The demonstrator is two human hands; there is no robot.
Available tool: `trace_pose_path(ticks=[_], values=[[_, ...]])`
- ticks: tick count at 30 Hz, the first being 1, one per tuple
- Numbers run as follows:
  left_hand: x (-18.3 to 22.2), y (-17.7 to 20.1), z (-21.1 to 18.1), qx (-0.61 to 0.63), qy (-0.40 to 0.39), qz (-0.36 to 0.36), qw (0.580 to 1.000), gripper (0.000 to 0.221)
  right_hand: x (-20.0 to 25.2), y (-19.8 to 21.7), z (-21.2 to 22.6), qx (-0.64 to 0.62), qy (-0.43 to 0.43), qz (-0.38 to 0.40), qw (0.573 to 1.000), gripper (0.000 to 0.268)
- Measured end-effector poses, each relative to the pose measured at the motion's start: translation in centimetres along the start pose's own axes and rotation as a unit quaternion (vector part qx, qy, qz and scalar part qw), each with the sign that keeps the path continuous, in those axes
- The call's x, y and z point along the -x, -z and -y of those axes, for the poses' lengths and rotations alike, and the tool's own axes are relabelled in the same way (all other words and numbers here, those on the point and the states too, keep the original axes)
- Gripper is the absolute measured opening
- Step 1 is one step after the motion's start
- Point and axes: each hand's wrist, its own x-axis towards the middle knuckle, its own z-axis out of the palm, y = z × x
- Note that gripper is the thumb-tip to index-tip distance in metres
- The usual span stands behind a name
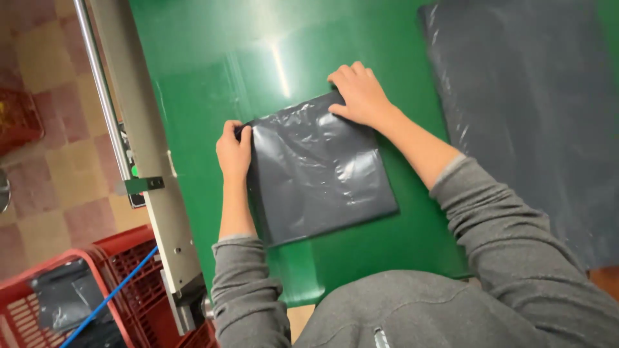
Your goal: The recorder is folding black plastic bags on a green conveyor belt and placing them into a storage crate.
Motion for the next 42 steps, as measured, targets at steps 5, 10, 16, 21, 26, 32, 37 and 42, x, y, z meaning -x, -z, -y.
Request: trace_pose_path(ticks=[5, 10, 16, 21, 26, 32, 37, 42], values=[[2.7, 2.3, -6.8, -0.151, -0.111, -0.046, 0.981, 0.036, -2.5, -2.5, -0.7, 0.107, -0.046, 0.179, 0.977, 0.052], [9.5, 1.2, -8.5, -0.054, -0.222, -0.021, 0.973, 0.041, -1.9, -4.6, 0.0, 0.158, -0.093, 0.288, 0.940, 0.026], [12.2, 0.2, -5.3, 0.473, 0.171, 0.269, 0.822, 0.074, 3.9, -1.6, 6.6, 0.196, -0.135, 0.114, 0.964, 0.023], [13.7, 4.3, -1.9, 0.658, 0.465, 0.147, 0.574, 0.107, 14.9, 5.6, 18.0, 0.132, 0.031, -0.070, 0.988, 0.016], [16.8, 3.9, 4.2, 0.698, 0.329, 0.213, 0.599, 0.107, 21.9, 1.4, 17.7, 0.152, 0.027, -0.075, 0.985, 0.015], [22.0, 10.0, -1.7, 0.232, -0.078, 0.042, 0.969, 0.077, 23.1, 0.6, 17.2, 0.200, 0.031, -0.069, 0.977, 0.014], [23.9, 11.1, -2.3, -0.189, -0.382, 0.073, 0.902, 0.044, 22.5, 1.9, 22.0, 0.243, 0.025, -0.019, 0.970, 0.022], [24.0, 9.3, -6.2, -0.224, -0.398, 0.378, 0.805, 0.020, 26.1, -2.6, 24.5, 0.007, 0.104, 0.040, 0.994, 0.045]])
